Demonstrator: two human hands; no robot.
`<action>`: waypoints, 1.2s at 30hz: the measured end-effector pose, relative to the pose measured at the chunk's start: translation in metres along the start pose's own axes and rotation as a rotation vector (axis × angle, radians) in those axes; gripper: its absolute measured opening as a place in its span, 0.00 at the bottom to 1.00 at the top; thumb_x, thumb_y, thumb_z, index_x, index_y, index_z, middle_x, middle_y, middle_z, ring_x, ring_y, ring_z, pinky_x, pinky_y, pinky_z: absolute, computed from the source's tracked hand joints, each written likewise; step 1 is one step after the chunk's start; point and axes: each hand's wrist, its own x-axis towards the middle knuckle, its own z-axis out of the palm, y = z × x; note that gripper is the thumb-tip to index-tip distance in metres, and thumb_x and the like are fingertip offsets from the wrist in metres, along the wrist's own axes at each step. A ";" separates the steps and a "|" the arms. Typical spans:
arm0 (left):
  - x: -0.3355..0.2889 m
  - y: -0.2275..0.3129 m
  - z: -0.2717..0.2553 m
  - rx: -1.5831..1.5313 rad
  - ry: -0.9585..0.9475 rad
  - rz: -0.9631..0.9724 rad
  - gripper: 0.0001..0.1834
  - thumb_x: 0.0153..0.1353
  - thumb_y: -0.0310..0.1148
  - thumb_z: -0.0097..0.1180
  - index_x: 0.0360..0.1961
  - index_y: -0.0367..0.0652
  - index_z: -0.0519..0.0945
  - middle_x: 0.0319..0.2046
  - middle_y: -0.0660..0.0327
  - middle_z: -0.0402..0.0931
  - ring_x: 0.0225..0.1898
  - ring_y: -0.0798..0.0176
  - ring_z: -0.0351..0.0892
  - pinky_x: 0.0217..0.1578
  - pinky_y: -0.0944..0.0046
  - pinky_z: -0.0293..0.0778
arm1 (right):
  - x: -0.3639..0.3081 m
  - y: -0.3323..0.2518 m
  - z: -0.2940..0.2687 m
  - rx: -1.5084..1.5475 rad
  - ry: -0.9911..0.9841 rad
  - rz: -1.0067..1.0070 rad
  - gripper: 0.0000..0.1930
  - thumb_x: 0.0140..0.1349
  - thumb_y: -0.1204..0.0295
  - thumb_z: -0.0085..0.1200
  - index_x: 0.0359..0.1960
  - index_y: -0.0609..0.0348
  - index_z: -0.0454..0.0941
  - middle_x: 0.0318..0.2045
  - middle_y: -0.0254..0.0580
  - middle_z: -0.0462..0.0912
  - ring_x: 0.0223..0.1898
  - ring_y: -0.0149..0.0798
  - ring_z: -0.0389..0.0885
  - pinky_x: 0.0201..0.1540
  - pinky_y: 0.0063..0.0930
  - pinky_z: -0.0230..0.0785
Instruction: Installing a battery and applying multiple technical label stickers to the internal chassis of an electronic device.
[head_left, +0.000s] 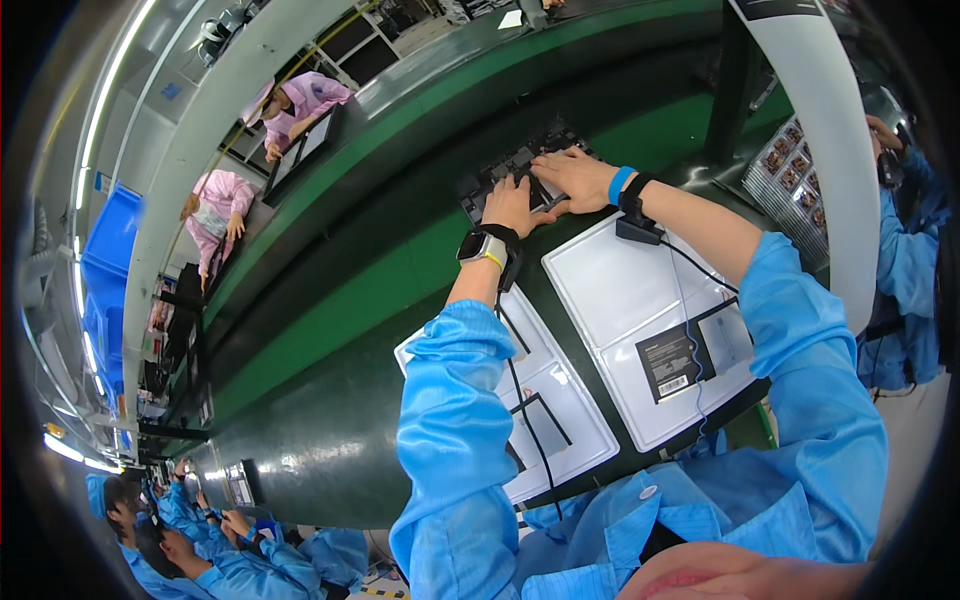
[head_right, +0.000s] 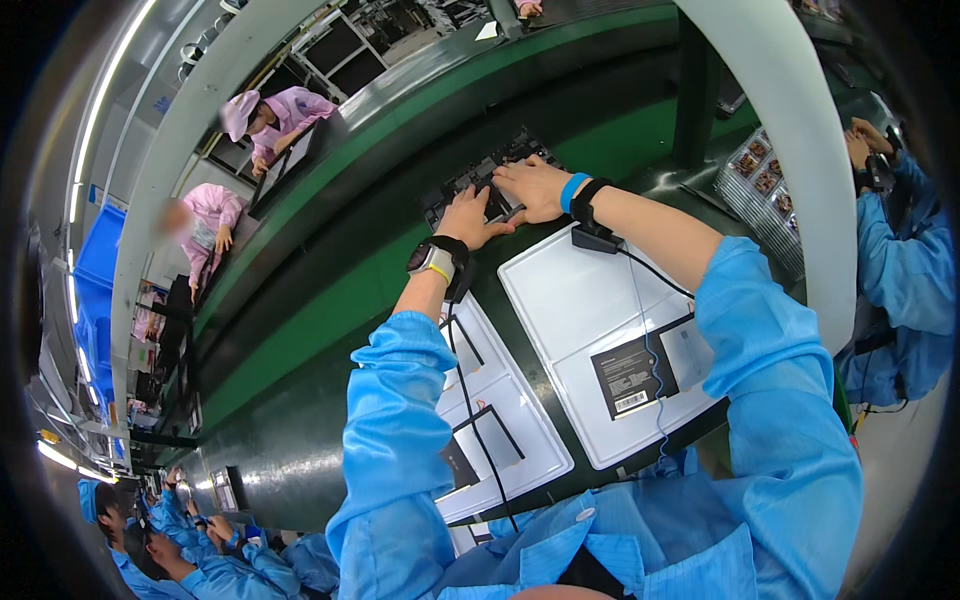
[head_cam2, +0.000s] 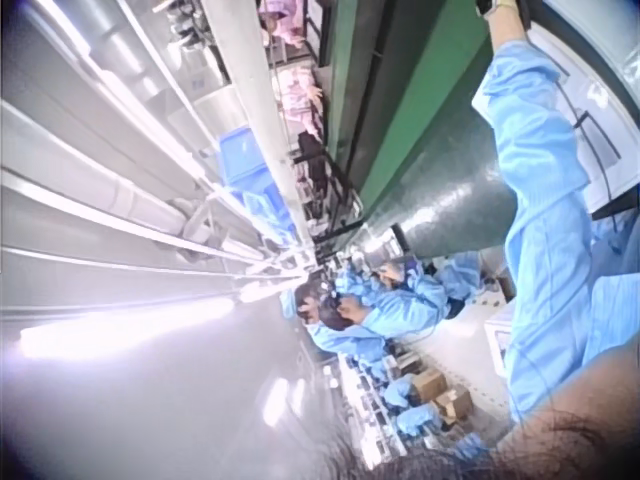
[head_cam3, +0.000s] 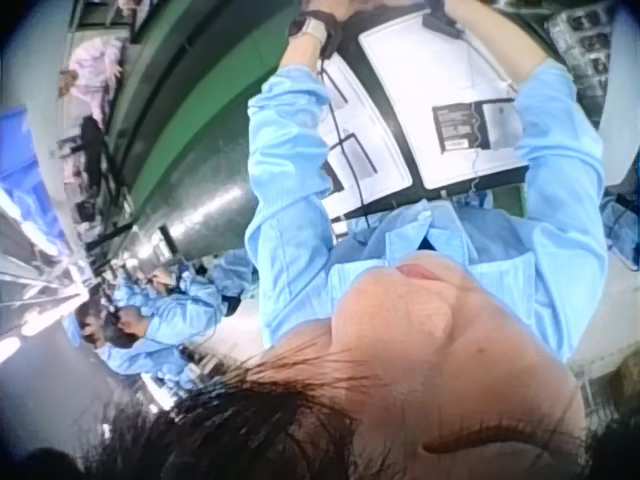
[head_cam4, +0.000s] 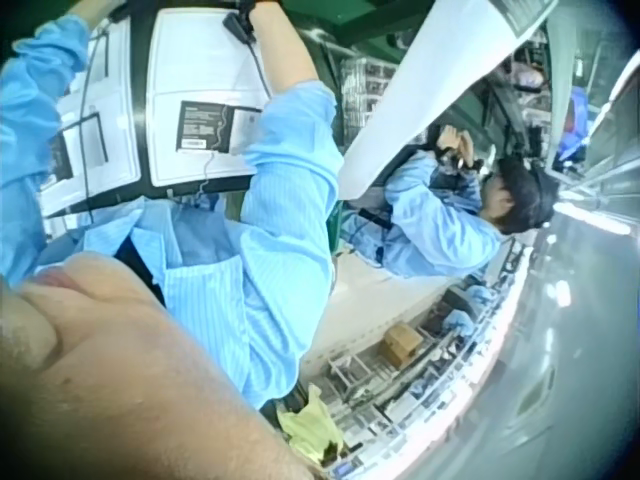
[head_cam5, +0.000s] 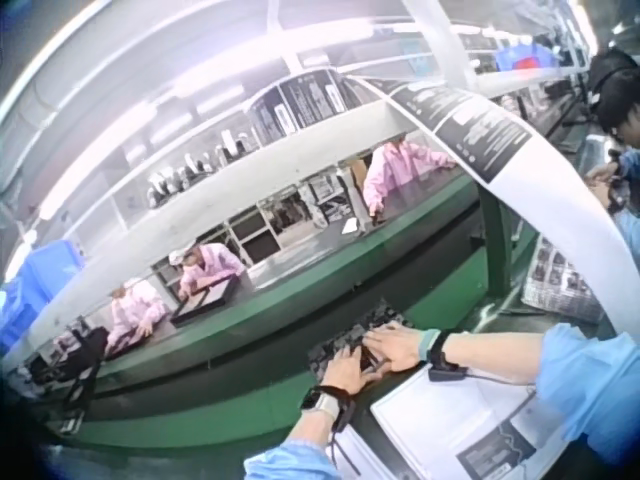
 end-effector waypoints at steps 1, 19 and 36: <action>-0.008 -0.011 0.001 0.000 -0.010 -0.012 0.57 0.50 0.64 0.68 0.70 0.33 0.63 0.69 0.32 0.59 0.71 0.34 0.59 0.69 0.47 0.61 | 0.006 -0.011 -0.003 0.016 -0.048 -0.007 0.46 0.65 0.44 0.54 0.73 0.67 0.55 0.74 0.57 0.57 0.75 0.54 0.54 0.75 0.53 0.44; -0.026 -0.097 -0.011 -0.382 0.365 -0.755 0.39 0.50 0.60 0.69 0.43 0.29 0.82 0.45 0.40 0.83 0.47 0.38 0.84 0.50 0.48 0.79 | 0.009 0.044 -0.009 0.430 0.713 0.478 0.24 0.55 0.59 0.63 0.47 0.68 0.82 0.49 0.60 0.84 0.53 0.57 0.82 0.59 0.42 0.73; -0.107 -0.058 -0.045 -1.277 0.673 -0.237 0.17 0.69 0.33 0.61 0.54 0.40 0.72 0.46 0.64 0.78 0.39 0.72 0.77 0.31 0.71 0.73 | -0.024 -0.014 -0.050 0.996 0.699 0.338 0.21 0.65 0.67 0.61 0.53 0.67 0.71 0.41 0.46 0.81 0.40 0.34 0.76 0.47 0.30 0.71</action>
